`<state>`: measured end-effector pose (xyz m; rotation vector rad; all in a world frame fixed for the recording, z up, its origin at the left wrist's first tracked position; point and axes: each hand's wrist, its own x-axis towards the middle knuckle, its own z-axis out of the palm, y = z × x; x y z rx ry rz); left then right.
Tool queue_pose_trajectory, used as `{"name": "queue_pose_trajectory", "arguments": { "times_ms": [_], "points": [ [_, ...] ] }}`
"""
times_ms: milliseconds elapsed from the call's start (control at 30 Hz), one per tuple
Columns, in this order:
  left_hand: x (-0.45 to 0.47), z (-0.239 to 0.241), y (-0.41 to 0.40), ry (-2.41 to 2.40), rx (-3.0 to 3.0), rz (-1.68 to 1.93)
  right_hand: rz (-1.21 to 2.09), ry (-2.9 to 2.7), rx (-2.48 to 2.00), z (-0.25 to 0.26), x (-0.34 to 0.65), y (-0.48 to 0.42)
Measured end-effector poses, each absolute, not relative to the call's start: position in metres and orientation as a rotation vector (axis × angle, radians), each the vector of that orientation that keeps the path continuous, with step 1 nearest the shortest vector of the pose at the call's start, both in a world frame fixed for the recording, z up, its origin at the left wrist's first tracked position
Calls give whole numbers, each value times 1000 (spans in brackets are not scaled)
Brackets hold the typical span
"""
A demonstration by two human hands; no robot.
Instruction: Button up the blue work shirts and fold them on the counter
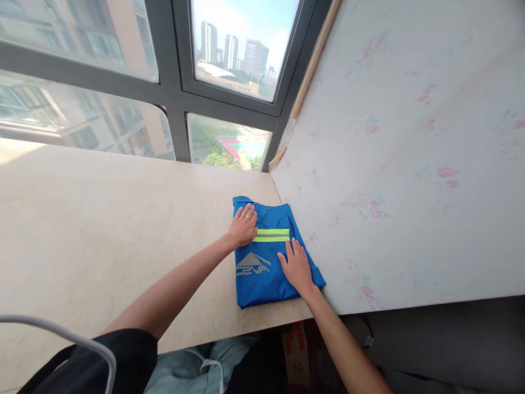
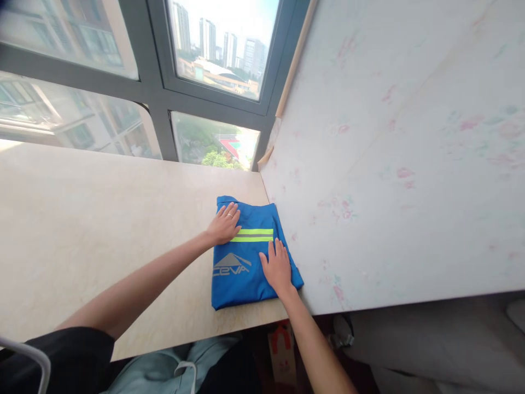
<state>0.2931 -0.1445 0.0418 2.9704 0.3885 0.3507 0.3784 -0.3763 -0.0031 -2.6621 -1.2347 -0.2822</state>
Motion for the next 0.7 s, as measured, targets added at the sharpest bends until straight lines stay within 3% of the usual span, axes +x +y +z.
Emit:
{"name": "queue_pose_trajectory", "arguments": {
  "times_ms": [167,367,567,700],
  "points": [
    [315,20,-122,460,2926,226,-172,-1154,-2557,-15,385,-380],
    [309,1,-119,457,2874,352,48,-1026,-2473,-2,388,-384],
    [309,1,-119,480,2849,379,-183,-1102,-2426,13,383,-383],
    [309,-1,-121,492,2851,396,-104,-1072,-2448,2,384,-388]
  ]
}}
